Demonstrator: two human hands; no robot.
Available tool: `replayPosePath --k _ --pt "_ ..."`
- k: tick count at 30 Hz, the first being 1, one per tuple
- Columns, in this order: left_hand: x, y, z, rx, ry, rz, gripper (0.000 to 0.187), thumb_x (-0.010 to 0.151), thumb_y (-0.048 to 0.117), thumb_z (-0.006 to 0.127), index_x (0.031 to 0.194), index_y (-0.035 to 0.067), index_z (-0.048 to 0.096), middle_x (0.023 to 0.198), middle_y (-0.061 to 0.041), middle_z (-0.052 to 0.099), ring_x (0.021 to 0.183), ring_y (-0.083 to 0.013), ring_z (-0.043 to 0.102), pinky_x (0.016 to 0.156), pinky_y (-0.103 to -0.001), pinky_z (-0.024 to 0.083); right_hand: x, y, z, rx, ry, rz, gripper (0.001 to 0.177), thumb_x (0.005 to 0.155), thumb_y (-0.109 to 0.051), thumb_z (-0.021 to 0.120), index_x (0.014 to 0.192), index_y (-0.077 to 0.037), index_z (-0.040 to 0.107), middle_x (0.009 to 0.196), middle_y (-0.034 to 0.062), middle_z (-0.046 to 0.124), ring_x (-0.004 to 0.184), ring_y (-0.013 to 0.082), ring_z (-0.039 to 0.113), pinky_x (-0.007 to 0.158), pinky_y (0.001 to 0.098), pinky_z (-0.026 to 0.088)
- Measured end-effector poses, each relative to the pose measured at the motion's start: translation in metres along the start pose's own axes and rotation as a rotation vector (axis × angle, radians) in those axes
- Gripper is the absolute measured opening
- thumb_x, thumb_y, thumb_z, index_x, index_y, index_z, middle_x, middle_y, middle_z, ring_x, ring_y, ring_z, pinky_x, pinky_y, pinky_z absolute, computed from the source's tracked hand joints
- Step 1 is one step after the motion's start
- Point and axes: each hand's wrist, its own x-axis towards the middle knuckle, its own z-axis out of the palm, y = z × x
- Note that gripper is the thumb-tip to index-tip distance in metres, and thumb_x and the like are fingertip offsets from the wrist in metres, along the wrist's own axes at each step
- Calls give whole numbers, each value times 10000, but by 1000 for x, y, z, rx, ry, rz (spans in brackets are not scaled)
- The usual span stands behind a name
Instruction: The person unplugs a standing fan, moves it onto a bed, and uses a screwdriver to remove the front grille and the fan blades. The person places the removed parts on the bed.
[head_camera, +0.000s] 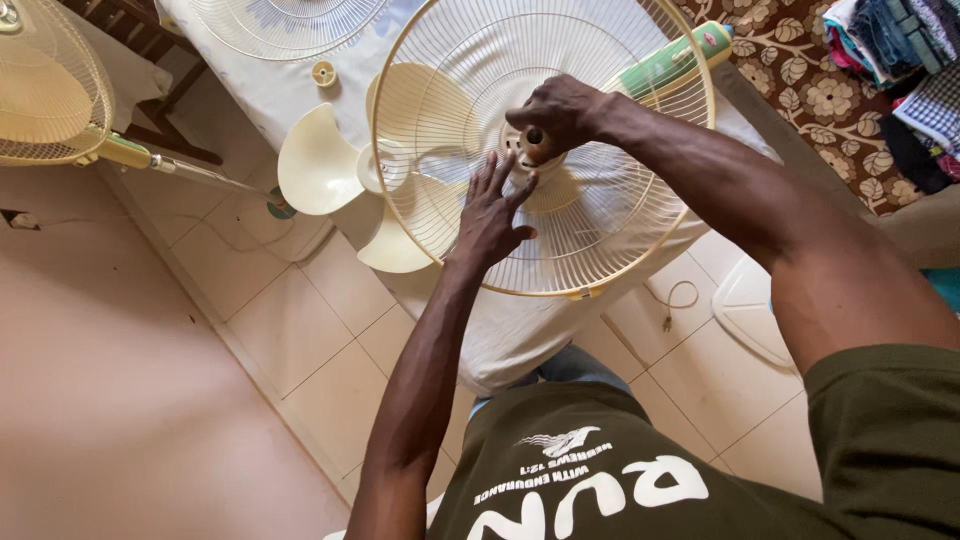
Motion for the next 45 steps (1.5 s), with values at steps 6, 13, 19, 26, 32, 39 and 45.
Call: replayPosePath --k 6,13,19,26,32,39,45 --pt "2 -5 -2 33 -18 1 946 707 430 890 1535 338 442 1712 -72 102 1585 -326 5 1287 -540 76 -1 -8 11 59 54 100 410 829 -404 796 952 -52 624 556 63 622 372 157 519 319 316 416" --pt "3 -7 -4 19 -30 -1 962 706 442 885 1544 344 422 1712 -65 88 1587 -318 7 1287 -540 71 -9 -14 22 135 199 200 479 809 -425 826 933 -20 604 606 72 627 413 128 513 358 282 447" --pt "2 -5 -5 10 -26 -23 979 675 434 906 1528 358 433 1716 -42 104 1588 -301 31 1294 -533 89 -8 -21 26 116 168 330 494 798 -434 843 928 -25 598 598 51 608 385 149 497 352 317 459" --pt "15 1 15 -35 88 -151 1093 671 454 920 1552 198 327 1665 -61 260 1582 -280 152 1316 -513 145 -14 -17 -9 142 59 161 487 836 -463 829 987 -41 638 793 102 639 595 203 581 484 361 523" --pt "56 33 59 88 370 -450 1150 805 564 806 1613 12 202 1671 -174 206 1568 -331 150 1276 -532 163 -14 -15 -6 299 102 170 427 786 -305 839 995 9 637 962 132 568 739 235 574 604 360 568" --pt "73 41 69 -37 493 -483 1155 816 707 718 1596 13 223 1690 -166 186 1594 -314 79 1269 -600 57 -13 2 4 396 226 -40 378 765 -248 844 885 9 594 872 84 524 677 217 538 566 391 518" --pt "72 44 63 -75 471 -504 1187 782 760 703 1599 30 247 1681 -157 217 1592 -304 95 1279 -579 60 -3 13 -3 376 154 -154 378 799 -261 817 875 29 586 855 92 523 624 210 518 517 370 513"
